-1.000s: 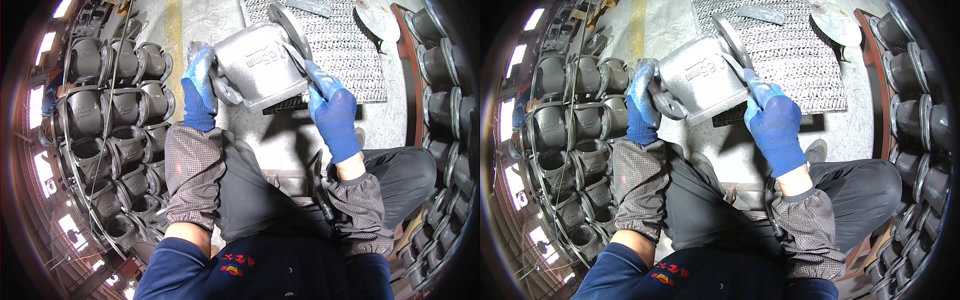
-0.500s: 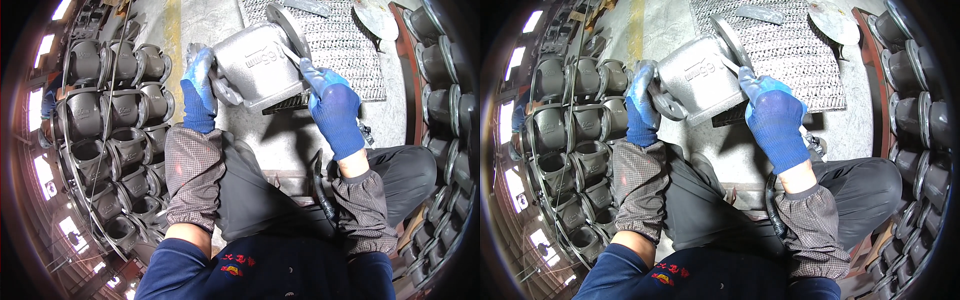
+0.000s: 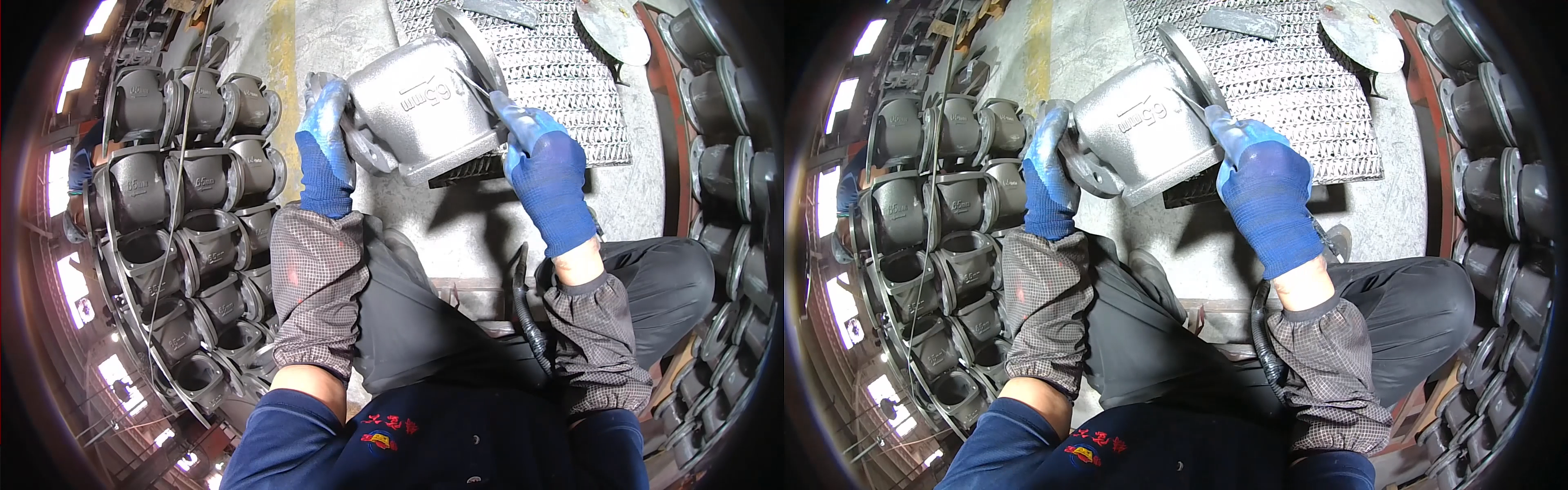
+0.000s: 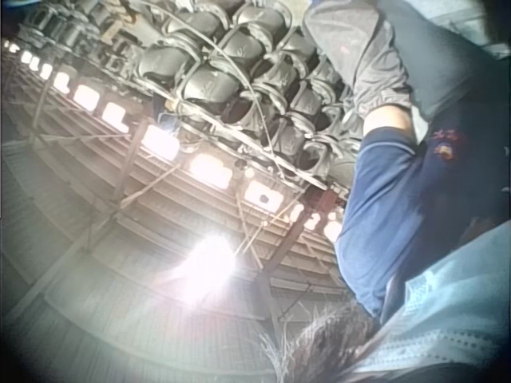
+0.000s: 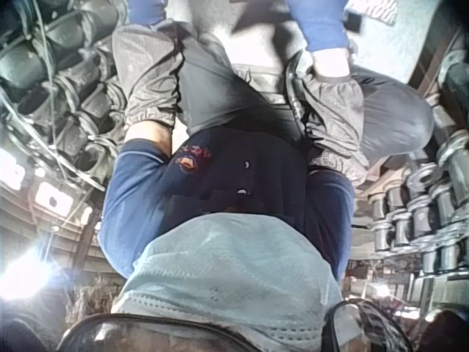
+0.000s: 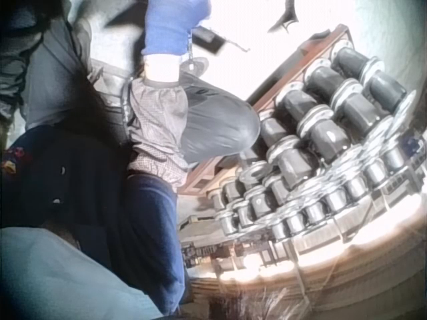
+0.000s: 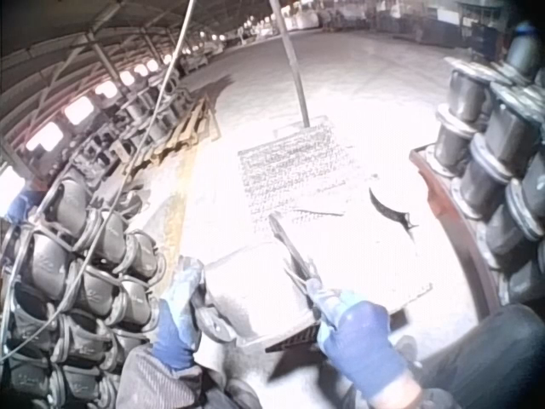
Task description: The person uses a handheld rotary grinding tool to smooth the inner and outer surfaces of metal valve bodies, turning the parts over to reach different edges.
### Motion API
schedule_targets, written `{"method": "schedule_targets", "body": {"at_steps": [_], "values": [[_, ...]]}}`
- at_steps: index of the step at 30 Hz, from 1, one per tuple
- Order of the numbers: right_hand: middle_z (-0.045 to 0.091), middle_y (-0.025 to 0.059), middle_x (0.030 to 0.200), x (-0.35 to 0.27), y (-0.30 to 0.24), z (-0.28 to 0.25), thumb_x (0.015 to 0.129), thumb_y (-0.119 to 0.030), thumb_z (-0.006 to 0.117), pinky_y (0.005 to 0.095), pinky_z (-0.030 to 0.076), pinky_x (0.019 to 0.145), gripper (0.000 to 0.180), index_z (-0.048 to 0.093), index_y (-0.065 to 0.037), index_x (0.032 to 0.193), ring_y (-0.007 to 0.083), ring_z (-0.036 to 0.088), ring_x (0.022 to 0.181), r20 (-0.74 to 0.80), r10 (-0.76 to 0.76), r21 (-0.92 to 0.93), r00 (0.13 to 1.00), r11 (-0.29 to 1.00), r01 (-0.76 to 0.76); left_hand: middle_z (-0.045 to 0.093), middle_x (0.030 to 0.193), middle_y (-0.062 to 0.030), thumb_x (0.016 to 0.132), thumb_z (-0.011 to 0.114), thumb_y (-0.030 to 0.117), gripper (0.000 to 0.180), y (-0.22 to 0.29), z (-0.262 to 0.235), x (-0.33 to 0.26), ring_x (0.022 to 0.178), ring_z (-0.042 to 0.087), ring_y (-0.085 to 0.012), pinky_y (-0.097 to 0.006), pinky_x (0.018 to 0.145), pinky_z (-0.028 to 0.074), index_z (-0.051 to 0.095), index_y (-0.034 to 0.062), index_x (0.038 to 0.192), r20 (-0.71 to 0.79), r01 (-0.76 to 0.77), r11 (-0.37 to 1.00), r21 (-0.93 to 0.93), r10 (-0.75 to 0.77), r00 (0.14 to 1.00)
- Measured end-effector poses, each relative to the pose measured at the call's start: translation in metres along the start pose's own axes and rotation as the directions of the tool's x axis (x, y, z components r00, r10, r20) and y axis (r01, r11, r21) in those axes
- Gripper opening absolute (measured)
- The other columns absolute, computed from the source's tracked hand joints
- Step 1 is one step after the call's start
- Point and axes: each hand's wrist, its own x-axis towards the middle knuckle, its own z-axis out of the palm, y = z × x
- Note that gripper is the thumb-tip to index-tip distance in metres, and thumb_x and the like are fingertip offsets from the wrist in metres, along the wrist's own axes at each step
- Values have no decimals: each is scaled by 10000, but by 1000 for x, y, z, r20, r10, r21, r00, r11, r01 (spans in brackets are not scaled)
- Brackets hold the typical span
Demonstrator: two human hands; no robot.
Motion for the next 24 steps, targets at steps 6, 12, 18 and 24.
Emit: {"method": "schedule_targets", "body": {"at_steps": [6, 12, 18, 24], "values": [[621, 97, 871, -1, -1, 0, 776, -28, 534, 402, 503, 686, 427, 621, -235, 1139, 303, 610, 787, 2, 64, 92, 998, 994, -64, 521, 1212, -187, 940, 446, 89, 308, -1, 0, 2, 1074, 550, -268, -367, 929, 458, 461, -11, 1230, -15, 55, 998, 34, -55, 998], [615, 94, 873, -3, 0, 7, 768, -36, 545, 395, 504, 681, 427, 620, -230, 1141, 300, 608, 799, -18, 64, 34, 998, 997, -63, 525, 1204, -183, 939, 451, 86, 307, -7, -5, 0, 1067, 555, -260, -364, 912, 469, 459, 1, 1234, 59, -50, 995, 81, 46, 997], [615, 105, 865, -1, -9, 1, 761, -28, 531, 405, 507, 674, 421, 623, -217, 1126, 303, 610, 798, 16, 21, -54, 1000, 998, -20, 528, 1212, -164, 937, 473, 124, 314, 6, -1, -2, 1068, 552, -243, -365, 930, 455, 476, -6, 1223, 67, 7, 1000, 6, -8, 998], [621, 111, 863, -1, -4, 3, 755, -18, 532, 399, 509, 671, 421, 627, -202, 1122, 303, 613, 792, 26, -6, -18, 1000, 1000, 7, 551, 833, -64, 878, 568, 280, 276, 14, 11, 1, 684, 556, -156, -270, 572, 476, 558, 36, 1005, -126, 137, 973, -186, -162, 979]]}}
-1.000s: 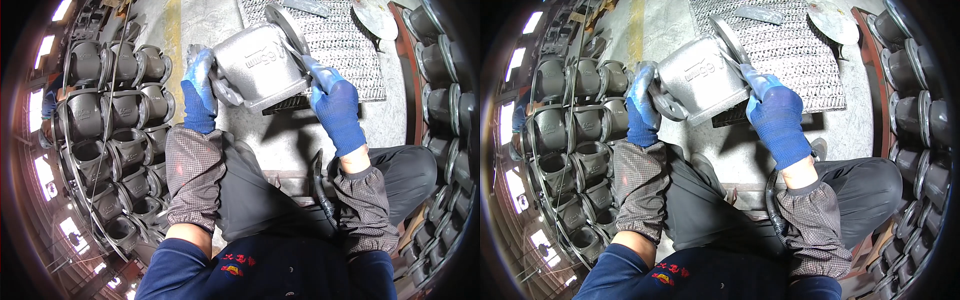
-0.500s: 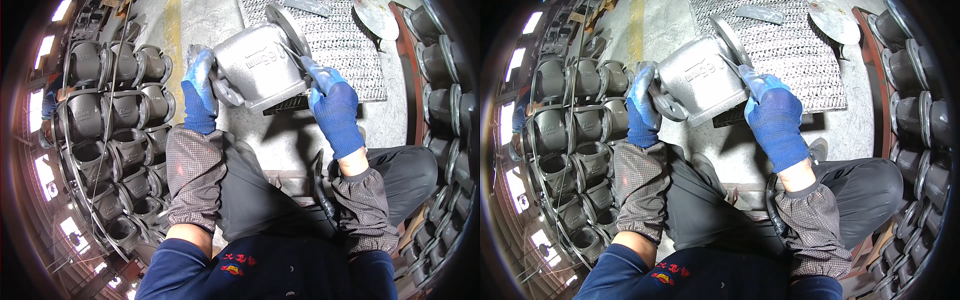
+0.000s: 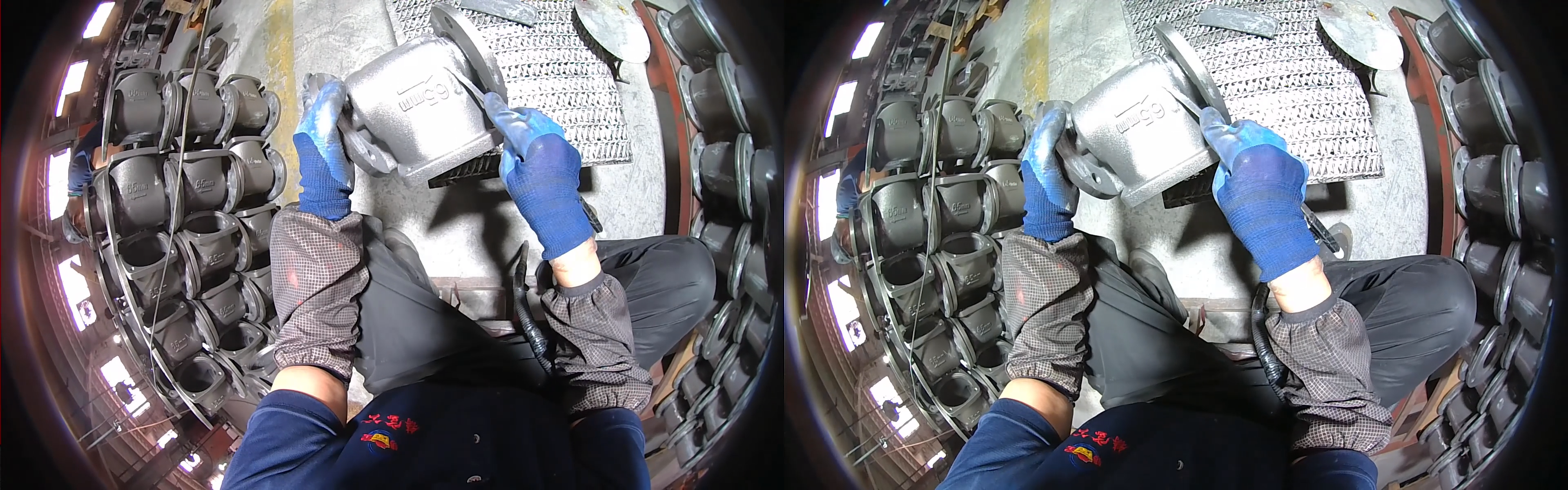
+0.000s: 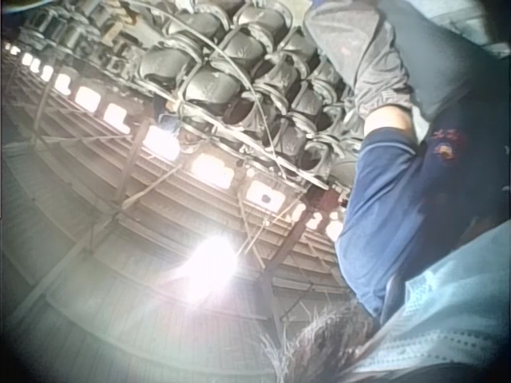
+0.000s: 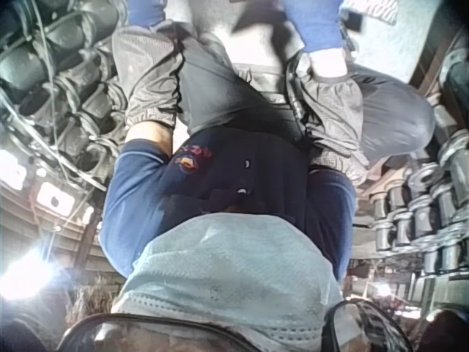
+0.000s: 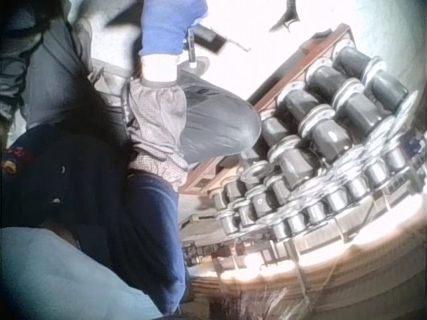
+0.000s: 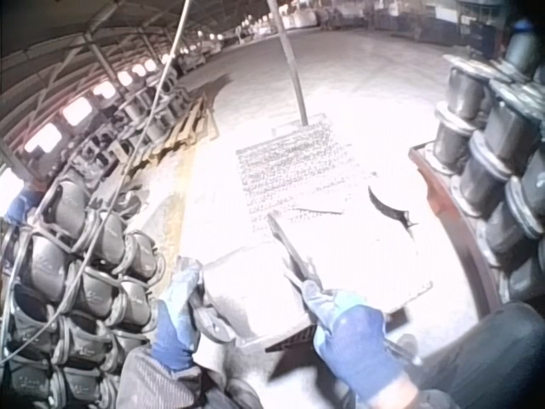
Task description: The person uses a handheld rotary grinding tool to smooth the inner and outer surfaces of metal valve bodies, turning the parts over to reach different edges.
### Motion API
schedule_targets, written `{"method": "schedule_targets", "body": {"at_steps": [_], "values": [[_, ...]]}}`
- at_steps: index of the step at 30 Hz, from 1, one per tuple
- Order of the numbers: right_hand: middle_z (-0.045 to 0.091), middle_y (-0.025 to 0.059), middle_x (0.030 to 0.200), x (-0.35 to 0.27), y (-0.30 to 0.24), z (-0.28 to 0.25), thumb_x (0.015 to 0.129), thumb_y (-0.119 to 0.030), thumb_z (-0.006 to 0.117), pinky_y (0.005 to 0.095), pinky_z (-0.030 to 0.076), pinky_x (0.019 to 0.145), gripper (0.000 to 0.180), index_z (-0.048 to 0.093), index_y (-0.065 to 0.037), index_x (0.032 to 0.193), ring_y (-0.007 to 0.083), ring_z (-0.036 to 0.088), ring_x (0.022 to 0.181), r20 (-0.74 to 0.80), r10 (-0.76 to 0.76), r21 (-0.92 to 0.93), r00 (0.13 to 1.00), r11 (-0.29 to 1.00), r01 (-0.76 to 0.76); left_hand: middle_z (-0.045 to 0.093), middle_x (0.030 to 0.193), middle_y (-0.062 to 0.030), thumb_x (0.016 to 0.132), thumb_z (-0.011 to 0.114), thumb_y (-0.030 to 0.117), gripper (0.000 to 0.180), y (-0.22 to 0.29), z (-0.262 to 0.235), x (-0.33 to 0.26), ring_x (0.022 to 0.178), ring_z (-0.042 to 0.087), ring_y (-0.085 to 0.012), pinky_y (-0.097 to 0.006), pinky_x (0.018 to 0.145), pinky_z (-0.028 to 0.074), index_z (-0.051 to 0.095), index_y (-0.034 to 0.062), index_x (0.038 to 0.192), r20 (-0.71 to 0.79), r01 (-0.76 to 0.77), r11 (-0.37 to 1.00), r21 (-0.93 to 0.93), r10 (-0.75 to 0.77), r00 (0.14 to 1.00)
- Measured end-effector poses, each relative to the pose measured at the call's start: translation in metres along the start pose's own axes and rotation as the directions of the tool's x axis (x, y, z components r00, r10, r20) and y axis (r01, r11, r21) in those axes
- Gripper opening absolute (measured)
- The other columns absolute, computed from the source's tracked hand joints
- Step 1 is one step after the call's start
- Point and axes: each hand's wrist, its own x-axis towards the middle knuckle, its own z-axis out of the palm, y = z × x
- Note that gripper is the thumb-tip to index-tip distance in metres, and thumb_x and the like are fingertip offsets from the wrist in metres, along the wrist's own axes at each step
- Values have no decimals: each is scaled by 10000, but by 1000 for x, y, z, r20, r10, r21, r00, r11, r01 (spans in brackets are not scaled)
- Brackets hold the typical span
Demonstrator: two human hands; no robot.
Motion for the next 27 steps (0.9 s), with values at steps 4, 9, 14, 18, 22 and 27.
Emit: {"method": "schedule_targets", "body": {"at_steps": [4, 9, 14, 18, 22, 27], "values": [[628, 116, 903, -4, 10, 2, 750, -7, 536, 380, 513, 703, 432, 632, -203, 1123, 293, 621, 815, -36, 52, 102, 998, 994, -48, 553, 840, -65, 877, 570, 278, 279, -6, 8, 2, 685, 558, -159, -272, 568, 477, 558, 33, 1010, 24, 27, 1000, -14, -27, 999], [628, 127, 972, 1, -2, 0, 751, -6, 529, 344, 516, 765, 434, 634, -200, 1124, 277, 631, 843, -4, 150, 210, 989, 967, -146, 557, 856, -63, 874, 581, 276, 289, -1, -2, 1, 708, 567, -158, -275, 585, 484, 560, 26, 1018, 75, -29, 1000, -3, 29, 997], [629, 119, 981, 1, -4, 0, 749, 4, 530, 343, 515, 772, 434, 632, -186, 1126, 283, 631, 849, 15, 172, 173, 985, 970, -172, 559, 865, -57, 867, 598, 270, 272, -5, -1, 5, 733, 565, -149, -267, 608, 490, 584, 20, 971, -24, -18, 1000, -18, 17, 1000], [636, 138, 986, 3, 0, -8, 750, 24, 518, 328, 510, 792, 426, 623, -128, 1134, 273, 636, 861, -119, 82, 299, 990, 953, -43, 559, 848, -60, 863, 606, 268, 268, -7, 0, 4, 713, 566, -151, -268, 594, 491, 588, 18, 954, -24, -80, 997, 11, 80, 996], [649, 121, 972, 25, 6, -30, 828, 41, 475, 259, 497, 773, 325, 609, -25, 1117, 153, 634, 869, -266, 161, 595, 950, 803, 30, 561, 817, -62, 865, 602, 258, 258, -1, 5, 3, 671, 565, -157, -275, 569, 492, 587, 16, 954, -17, 50, 997, -59, -51, 999], [629, 196, 1051, 57, 13, -16, 796, -357, 663, 336, 502, 822, 515, 570, 1, 1153, 242, 641, 935, -262, 162, 266, 951, 960, -90, 570, 821, -66, 856, 605, 269, 273, -9, -6, 13, 680, 569, -161, -277, 574, 493, 584, 16, 957, 18, -101, 995, 8, 101, 995]]}}
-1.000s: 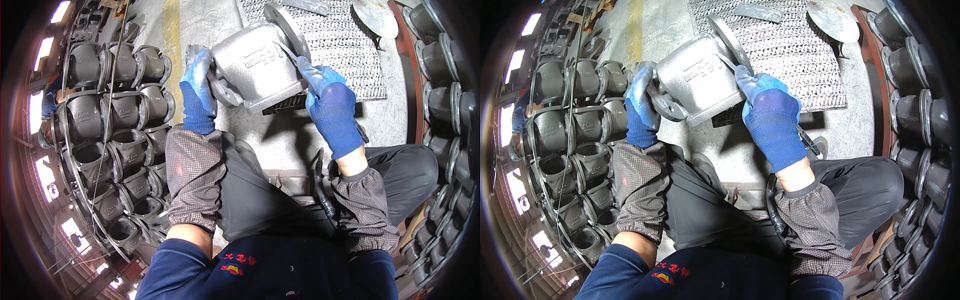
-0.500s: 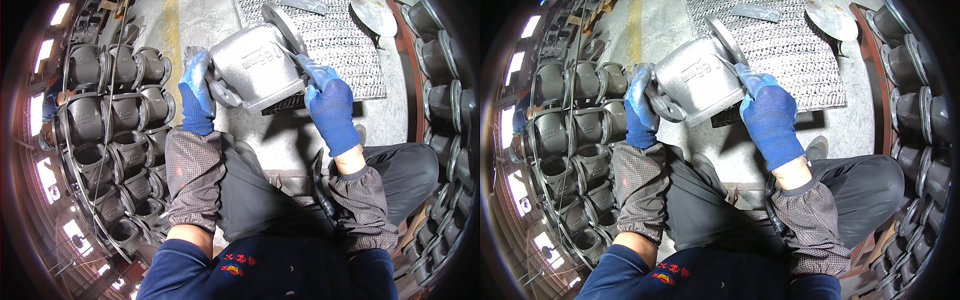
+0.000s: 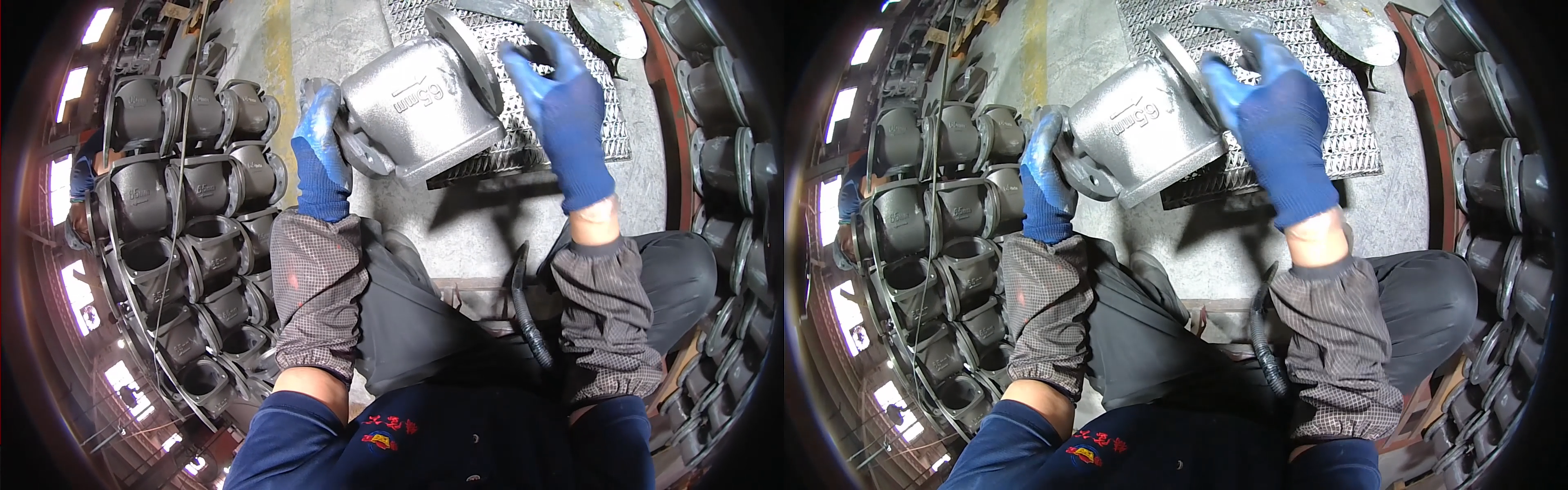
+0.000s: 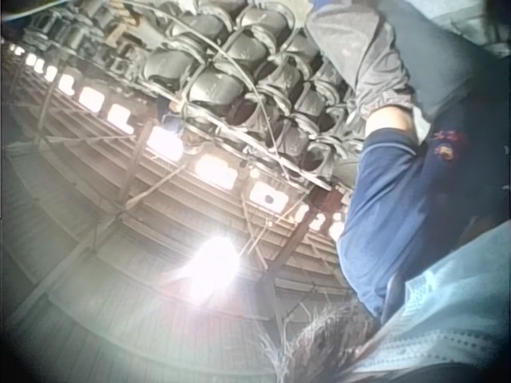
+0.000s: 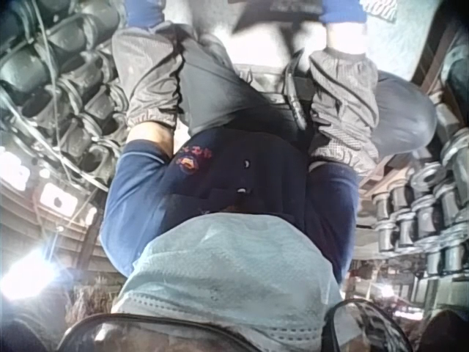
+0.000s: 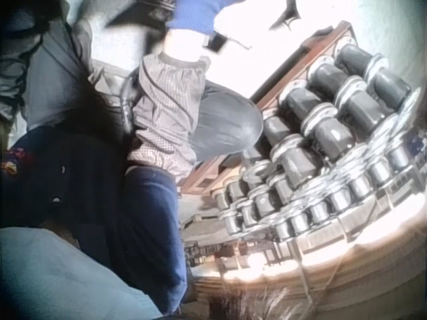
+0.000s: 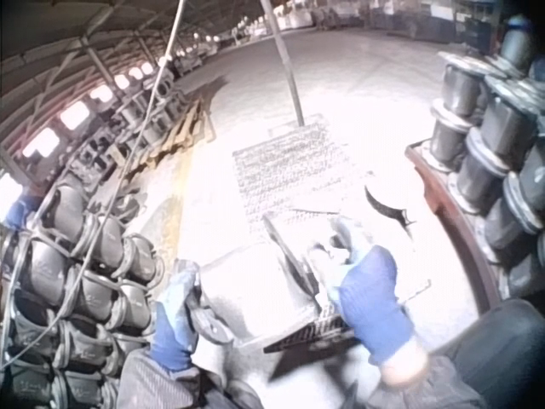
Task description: The person uses a handheld rotary grinding tool to smooth the inner and outer surfaces of metal valve bodies, turning the parts over to reach different edges.
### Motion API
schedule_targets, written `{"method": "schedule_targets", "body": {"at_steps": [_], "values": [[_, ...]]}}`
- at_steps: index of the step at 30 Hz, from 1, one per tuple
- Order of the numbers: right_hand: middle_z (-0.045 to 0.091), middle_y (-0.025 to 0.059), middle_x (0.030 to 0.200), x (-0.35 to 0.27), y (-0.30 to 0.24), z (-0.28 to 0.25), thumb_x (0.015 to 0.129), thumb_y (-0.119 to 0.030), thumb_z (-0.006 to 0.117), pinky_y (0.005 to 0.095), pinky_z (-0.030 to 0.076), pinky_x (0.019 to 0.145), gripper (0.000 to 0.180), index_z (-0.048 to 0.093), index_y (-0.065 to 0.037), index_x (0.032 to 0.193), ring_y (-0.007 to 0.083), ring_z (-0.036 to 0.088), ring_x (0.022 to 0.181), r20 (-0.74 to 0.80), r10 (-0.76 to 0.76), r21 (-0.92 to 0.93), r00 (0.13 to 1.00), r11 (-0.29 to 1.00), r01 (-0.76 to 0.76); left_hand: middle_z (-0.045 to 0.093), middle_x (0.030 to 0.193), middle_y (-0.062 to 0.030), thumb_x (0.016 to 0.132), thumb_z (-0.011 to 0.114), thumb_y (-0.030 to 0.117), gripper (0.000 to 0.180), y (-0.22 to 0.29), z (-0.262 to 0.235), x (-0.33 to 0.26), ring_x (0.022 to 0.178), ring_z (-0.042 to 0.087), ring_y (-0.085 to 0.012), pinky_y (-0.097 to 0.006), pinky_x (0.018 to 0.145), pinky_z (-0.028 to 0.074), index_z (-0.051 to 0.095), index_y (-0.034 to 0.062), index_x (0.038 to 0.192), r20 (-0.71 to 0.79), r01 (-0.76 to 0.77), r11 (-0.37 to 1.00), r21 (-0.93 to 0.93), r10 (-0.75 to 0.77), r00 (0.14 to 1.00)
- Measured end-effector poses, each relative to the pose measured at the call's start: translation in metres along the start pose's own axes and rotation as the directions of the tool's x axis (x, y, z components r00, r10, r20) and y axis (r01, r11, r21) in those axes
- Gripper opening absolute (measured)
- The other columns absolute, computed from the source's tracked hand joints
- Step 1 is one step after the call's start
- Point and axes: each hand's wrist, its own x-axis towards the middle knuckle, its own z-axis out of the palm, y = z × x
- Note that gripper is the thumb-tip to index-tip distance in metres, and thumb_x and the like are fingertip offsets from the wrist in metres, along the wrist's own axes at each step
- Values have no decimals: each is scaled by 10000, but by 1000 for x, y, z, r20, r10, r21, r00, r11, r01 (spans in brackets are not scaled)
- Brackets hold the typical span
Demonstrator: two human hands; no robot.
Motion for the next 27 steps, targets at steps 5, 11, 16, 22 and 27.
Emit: {"method": "schedule_targets", "body": {"at_steps": [5, 11, 16, 22, 27], "values": [[510, 230, 1244, 19, -26, 34, 720, -595, 643, 412, 475, 876, 879, 376, -47, 1353, 337, 579, 1055, 303, 336, -507, 892, 849, -147, 564, 827, -56, 857, 603, 269, 290, -2, 6, -3, 699, 559, -151, -272, 598, 490, 578, 16, 997, 52, 27, 999, -23, -25, 998], [656, 154, 975, -6, 13, 17, 786, -425, 664, 334, 518, 751, 566, 567, -13, 1163, 215, 644, 871, 416, 229, 158, 880, 935, -318, 565, 839, -57, 854, 600, 306, 313, 1, -4, -7, 662, 554, -145, -265, 547, 483, 561, 44, 1020, 21, 13, 1000, 13, -13, 1000], [666, 87, 1006, 2, 12, -37, 872, -497, 484, 176, 441, 569, 522, 597, -69, 1146, 111, 572, 691, 545, 384, 275, 746, 758, -591, 570, 886, -67, 839, 615, 359, 393, 10, 4, -6, 701, 577, -146, -266, 543, 490, 549, 34, 1052, -29, 259, 961, -93, -263, 964], [678, 83, 927, 8, 10, -94, 871, -587, 414, 147, 264, 413, 626, 568, -46, 1147, 50, 531, 616, 610, 398, 236, 685, 734, -637, 577, 895, -88, 887, 578, 283, 358, 10, 15, -8, 720, 591, -180, -288, 624, 511, 555, 17, 1125, 181, 101, 995, -13, -97, 979], [602, 139, 1117, -14, 2, -131, 856, -661, 389, 126, 297, 375, 765, 431, 7, 1225, 100, 650, 762, 458, 279, 362, 844, 808, -464, 588, 883, -76, 864, 609, 352, 428, 24, 39, -6, 727, 593, -164, -265, 648, 497, 579, 24, 1137, 66, 86, 988, 127, -94, 993]]}}
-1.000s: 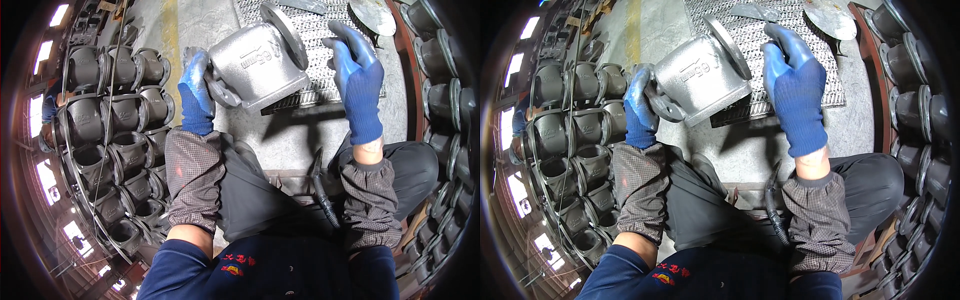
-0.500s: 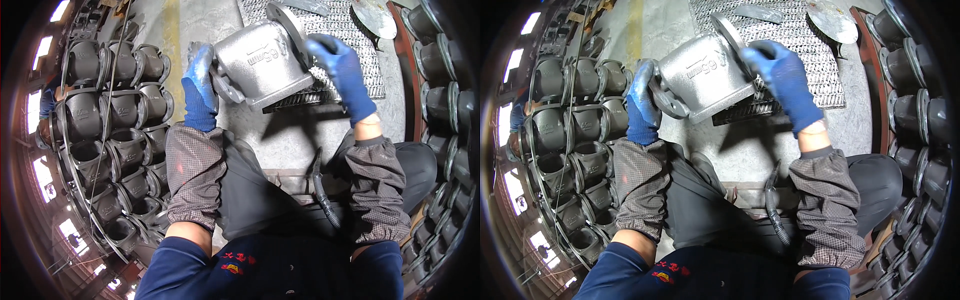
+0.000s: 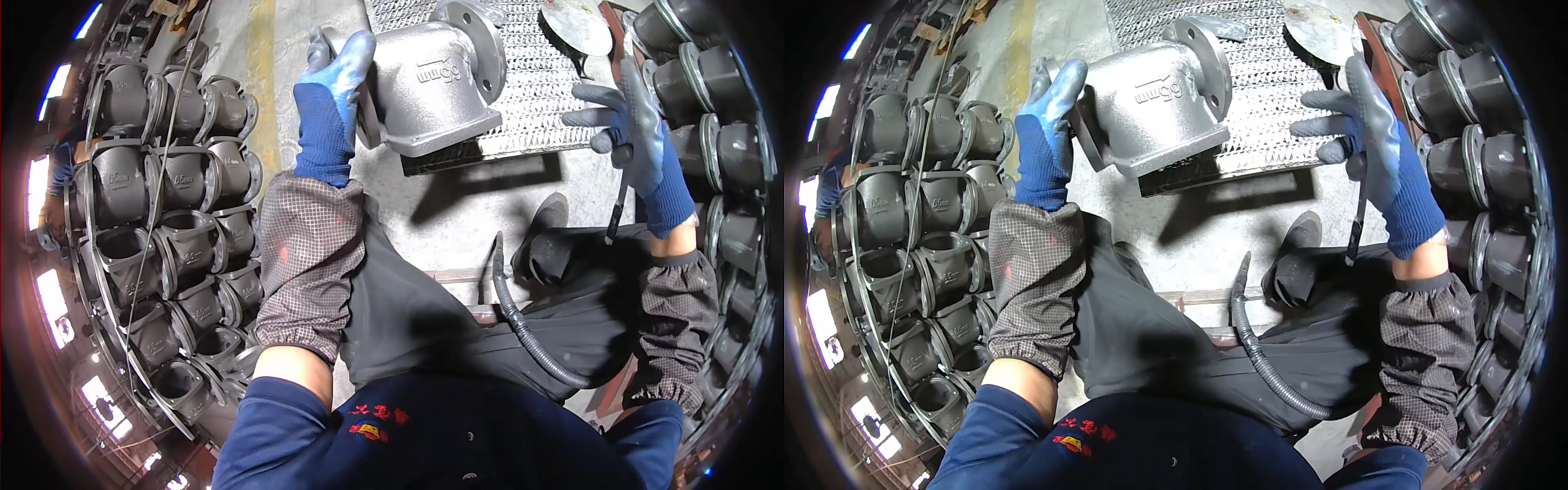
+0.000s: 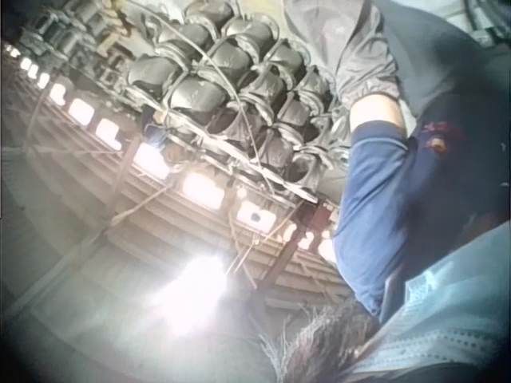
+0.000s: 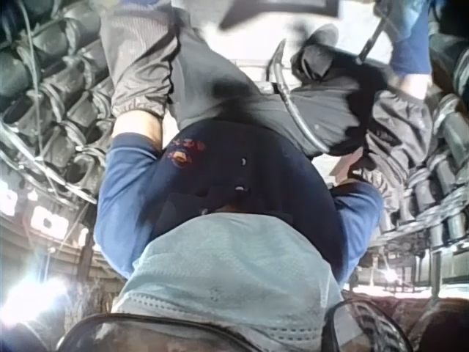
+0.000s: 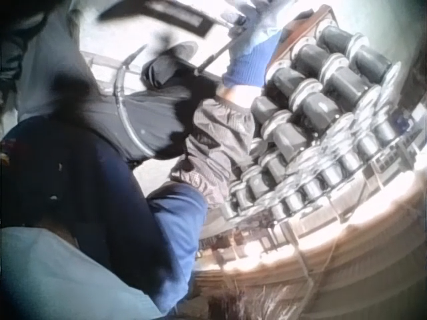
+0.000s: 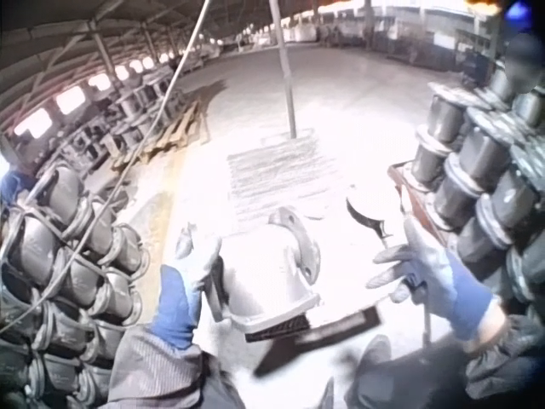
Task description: The person uses a handheld rotary grinding tool to smooth the inner and outer surfaces of metal valve bodies, turning the parts over to reach different edges.
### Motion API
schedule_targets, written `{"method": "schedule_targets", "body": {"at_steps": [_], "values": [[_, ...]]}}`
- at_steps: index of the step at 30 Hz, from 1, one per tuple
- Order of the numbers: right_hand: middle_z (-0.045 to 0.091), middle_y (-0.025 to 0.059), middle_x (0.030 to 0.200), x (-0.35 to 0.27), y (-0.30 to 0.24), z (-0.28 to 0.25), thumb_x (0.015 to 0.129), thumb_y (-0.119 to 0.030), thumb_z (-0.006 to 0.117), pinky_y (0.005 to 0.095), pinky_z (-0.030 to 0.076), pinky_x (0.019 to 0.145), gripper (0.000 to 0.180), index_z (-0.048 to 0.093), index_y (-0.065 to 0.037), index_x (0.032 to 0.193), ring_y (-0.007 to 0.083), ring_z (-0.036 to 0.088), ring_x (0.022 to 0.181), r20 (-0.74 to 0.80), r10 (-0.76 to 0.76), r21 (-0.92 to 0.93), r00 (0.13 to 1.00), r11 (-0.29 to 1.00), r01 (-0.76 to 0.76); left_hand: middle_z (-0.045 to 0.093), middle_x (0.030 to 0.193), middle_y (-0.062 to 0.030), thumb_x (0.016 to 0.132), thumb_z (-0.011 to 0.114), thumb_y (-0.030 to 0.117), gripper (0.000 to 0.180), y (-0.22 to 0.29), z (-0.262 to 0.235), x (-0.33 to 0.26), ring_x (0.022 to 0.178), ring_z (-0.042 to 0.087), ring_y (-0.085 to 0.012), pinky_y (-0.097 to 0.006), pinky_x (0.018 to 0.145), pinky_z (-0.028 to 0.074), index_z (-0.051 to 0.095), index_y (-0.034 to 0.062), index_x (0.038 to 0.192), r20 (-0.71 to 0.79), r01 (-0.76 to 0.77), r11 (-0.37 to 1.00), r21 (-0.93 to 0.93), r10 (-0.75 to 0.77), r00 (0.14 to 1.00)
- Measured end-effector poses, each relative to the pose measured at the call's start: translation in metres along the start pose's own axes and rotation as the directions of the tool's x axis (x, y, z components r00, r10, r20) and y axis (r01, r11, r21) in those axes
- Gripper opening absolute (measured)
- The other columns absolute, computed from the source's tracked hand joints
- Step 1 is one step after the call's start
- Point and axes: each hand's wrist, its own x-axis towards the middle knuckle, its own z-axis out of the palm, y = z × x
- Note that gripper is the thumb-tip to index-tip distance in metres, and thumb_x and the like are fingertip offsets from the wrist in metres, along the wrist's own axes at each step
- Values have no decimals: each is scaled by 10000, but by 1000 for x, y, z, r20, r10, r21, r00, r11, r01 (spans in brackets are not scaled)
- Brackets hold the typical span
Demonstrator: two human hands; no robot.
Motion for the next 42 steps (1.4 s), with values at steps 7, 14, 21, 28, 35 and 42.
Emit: {"method": "schedule_targets", "body": {"at_steps": [7, 14, 21, 28, 35, 42], "values": [[685, 85, 867, -10, -1, -23, 874, -673, 313, 129, 220, 400, 784, 547, 17, 1166, -2, 461, 532, -93, 182, -32, 979, 982, -186, 448, 1241, -219, 712, 718, 451, 888, 25, 58, -9, 1100, 488, -239, -281, 912, 399, 344, -83, 1315, 139, -308, 884, 352, 276, 951], [685, 88, 869, -8, -2, -28, 917, -449, 392, 157, 320, 430, 512, 585, -23, 1126, 36, 549, 603, -94, 76, 32, 993, 997, -73, 615, 1099, -198, 728, 676, 462, 713, 55, 90, -19, 922, 634, -243, -311, 832, 499, 490, 72, 1295, 459, -415, 445, 794, 11, 889], [685, 100, 882, -9, -4, -27, 924, -399, 386, 166, 329, 444, 476, 585, -12, 1114, 54, 546, 599, -108, 37, 74, 993, 997, -29, 590, 1130, -128, 664, 687, 131, 534, 36, 82, -32, 1001, 566, -327, -427, 883, 459, 569, 109, 1184, 975, -988, 140, 70, 197, 97], [686, 91, 892, 10, 8, -21, 921, -421, 412, 164, 257, 431, 491, 576, -9, 1132, 50, 581, 652, -73, 78, 93, 994, 993, -71, 506, 1300, -99, 635, 586, 4, 683, 18, 39, -49, 1192, 465, -361, -467, 1046, 332, 512, 240, 1272, 817, -900, 104, 424, 386, 429], [618, 33, 750, 38, 17, 13, 930, -372, 424, 184, 296, 457, 419, 593, -17, 1076, 50, 521, 583, -62, 159, -9, 985, 987, -159, 632, 1070, -119, 879, 551, 101, 324, 33, 5, -28, 960, 601, -148, -267, 846, 480, 557, 6, 1189, 541, -367, 886, 283, 168, 824], [475, -41, 631, 62, 27, 47, 923, -312, 480, 198, 287, 440, 323, 610, -17, 954, 36, 381, 493, -75, 119, 45, 990, 992, -115, 634, 758, -131, 919, 476, 420, 510, 6, 3, -15, 566, 592, -146, -266, 633, 526, 579, -51, 1085, 155, 52, 986, 161, -78, 985]]}}
